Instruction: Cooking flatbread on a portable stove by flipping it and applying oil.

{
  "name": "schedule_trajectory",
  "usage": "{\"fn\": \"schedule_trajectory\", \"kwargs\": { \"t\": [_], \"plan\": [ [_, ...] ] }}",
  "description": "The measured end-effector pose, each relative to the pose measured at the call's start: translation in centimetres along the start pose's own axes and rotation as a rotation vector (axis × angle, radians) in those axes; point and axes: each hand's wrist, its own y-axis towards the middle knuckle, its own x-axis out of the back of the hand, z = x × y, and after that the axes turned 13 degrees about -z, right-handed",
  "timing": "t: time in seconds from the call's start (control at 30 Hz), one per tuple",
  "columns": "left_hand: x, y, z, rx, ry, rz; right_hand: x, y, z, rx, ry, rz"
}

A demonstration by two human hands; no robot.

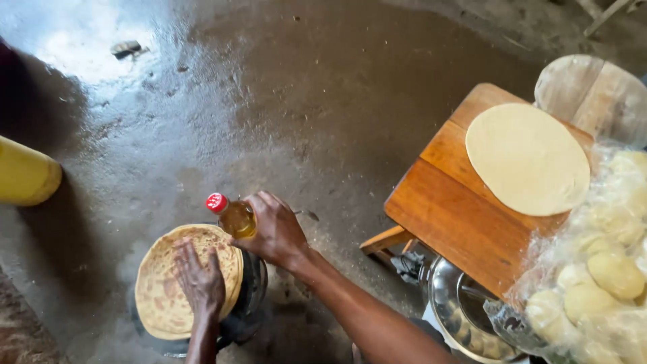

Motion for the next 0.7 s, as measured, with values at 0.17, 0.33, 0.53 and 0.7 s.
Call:
{"fn": "schedule_trajectory", "kwargs": {
  "t": [0.17, 0.33, 0.53, 0.7],
  "plan": [
    [-0.5, 1.1, 5.0, -0.565, 0.217, 0.005, -0.2, -0.6, 0.0, 0.036, 0.044, 0.01],
    [-3.3, 1.9, 5.5, -0.463, 0.112, -0.311, -0.3, 0.6, 0.7, 0.015, 0.026, 0.077],
    [-0.1, 0.4, 5.1, -0.505, 0.197, -0.112, 0.1, 0.2, 1.3, -0.017, -0.007, 0.087],
    [-0.7, 0.0, 3.0, 0.022, -0.035, -0.064, 0.4, 0.6, 0.9, -0.05, -0.017, 0.073]
  ]
}}
